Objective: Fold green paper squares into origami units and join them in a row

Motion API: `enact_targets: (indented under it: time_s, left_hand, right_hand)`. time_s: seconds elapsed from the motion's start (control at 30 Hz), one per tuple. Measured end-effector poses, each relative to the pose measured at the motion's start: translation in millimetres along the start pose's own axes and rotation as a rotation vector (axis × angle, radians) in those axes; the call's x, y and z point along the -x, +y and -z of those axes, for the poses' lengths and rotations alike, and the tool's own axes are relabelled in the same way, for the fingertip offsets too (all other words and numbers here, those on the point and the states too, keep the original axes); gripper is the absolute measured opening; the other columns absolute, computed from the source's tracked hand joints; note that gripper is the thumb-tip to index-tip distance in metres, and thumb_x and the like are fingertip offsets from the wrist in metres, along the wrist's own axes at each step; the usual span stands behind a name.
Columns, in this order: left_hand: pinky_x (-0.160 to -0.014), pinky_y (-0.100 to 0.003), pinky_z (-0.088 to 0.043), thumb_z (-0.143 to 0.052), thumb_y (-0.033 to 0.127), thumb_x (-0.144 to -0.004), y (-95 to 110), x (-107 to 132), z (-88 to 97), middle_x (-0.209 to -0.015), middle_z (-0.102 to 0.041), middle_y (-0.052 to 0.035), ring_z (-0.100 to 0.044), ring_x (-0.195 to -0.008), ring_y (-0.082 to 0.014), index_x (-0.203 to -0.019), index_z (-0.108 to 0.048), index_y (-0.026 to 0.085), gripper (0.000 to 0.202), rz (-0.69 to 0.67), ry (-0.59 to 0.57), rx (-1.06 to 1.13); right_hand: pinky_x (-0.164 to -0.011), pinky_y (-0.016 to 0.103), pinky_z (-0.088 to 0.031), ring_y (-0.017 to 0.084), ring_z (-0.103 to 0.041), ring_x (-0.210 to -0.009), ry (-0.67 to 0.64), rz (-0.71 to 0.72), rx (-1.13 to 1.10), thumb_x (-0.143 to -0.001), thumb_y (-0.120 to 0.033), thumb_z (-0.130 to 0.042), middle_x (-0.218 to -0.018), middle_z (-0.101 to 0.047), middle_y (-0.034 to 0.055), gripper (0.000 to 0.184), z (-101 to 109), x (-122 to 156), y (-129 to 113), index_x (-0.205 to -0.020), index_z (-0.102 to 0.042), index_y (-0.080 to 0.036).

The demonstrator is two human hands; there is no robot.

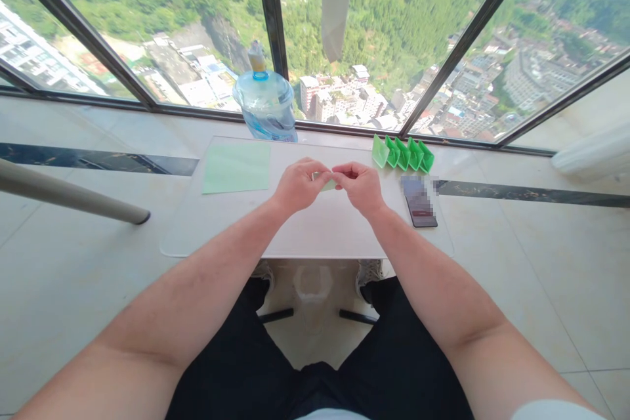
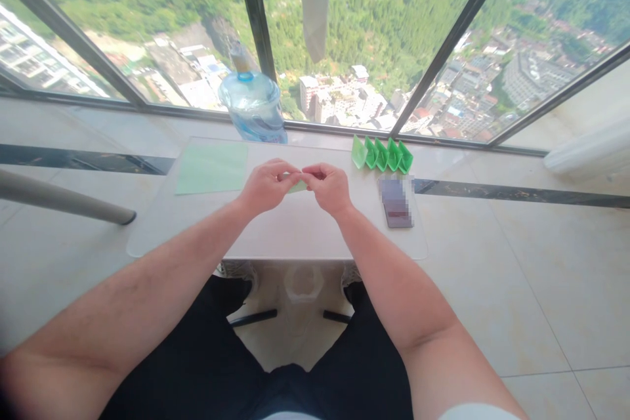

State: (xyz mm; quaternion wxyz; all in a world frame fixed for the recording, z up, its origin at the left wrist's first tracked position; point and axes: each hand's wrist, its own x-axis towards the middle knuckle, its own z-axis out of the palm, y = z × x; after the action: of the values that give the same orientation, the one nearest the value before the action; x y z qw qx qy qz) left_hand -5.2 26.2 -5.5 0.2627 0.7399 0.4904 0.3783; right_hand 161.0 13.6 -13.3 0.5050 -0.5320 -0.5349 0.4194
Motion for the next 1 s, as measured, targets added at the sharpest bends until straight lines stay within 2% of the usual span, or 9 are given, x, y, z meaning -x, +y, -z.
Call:
enact_targets:
  time_s: [0.13, 0.27, 0.57, 0.8, 1.0]
  left_hand:
    - [-0.077, -0.032, -0.046, -0.061, 0.03, -0.083, 4, 0, 1.3, -0.082, -0.069, -0.0039, -0.059, -0.077, -0.0183, -0.078, -0.074, 0.02, 0.017, -0.004, 0.029, -0.043]
    - [-0.082, -0.033, -0.047, -0.06, 0.028, -0.082, 8, 0, -0.1, -0.083, -0.072, -0.004, -0.061, -0.081, -0.02, -0.078, -0.072, 0.02, 0.015, 0.059, 0.056, -0.028]
    - [-0.062, -0.027, -0.041, -0.059, 0.034, -0.079, 13, 0, -2.1, -0.072, -0.068, 0.0004, -0.053, -0.064, -0.0144, -0.076, -0.069, 0.018, 0.019, 0.241, 0.061, 0.14]
    - [-0.064, -0.026, -0.042, -0.062, 0.036, -0.076, 12, -4, -3.4, -0.066, -0.061, 0.0015, -0.053, -0.066, -0.0142, -0.071, -0.066, 0.018, 0.019, 0.315, 0.174, 0.318]
    - [-0.059, -0.025, -0.039, -0.064, 0.037, -0.075, 9, -5, -3.5, -0.063, -0.058, 0.0025, -0.05, -0.062, -0.0126, -0.071, -0.064, 0.018, 0.02, 0.316, 0.139, 0.399]
  right_hand:
    - [-0.054, 0.027, -0.048, 0.014, -0.06, -0.052, -0.004, -0.022, 0.014, -0.07, -0.036, -0.076, -0.061, -0.067, -0.0012, 0.019, -1, 1, 0, -0.077, -0.071, -0.018]
    - [-0.051, 0.026, -0.044, 0.012, -0.056, -0.048, 0.022, -0.05, 0.092, -0.071, -0.039, -0.076, -0.052, -0.061, -0.0035, 0.021, -3, 4, -3, -0.07, -0.068, -0.019]
    - [-0.051, 0.026, -0.044, 0.013, -0.056, -0.05, 0.001, -0.05, 0.089, -0.075, -0.042, -0.073, -0.053, -0.061, -0.0034, 0.024, -4, 3, -2, -0.071, -0.064, -0.02]
    - [-0.054, 0.025, -0.046, 0.013, -0.059, -0.052, 0.033, -0.055, 0.104, -0.079, -0.041, -0.068, -0.057, -0.064, -0.0025, 0.022, -6, 5, -4, -0.072, -0.061, -0.021]
    - [-0.054, 0.025, -0.047, 0.013, -0.059, -0.051, 0.041, -0.061, 0.104, -0.079, -0.04, -0.066, -0.057, -0.063, -0.0027, 0.022, -8, 7, -8, -0.072, -0.059, -0.021]
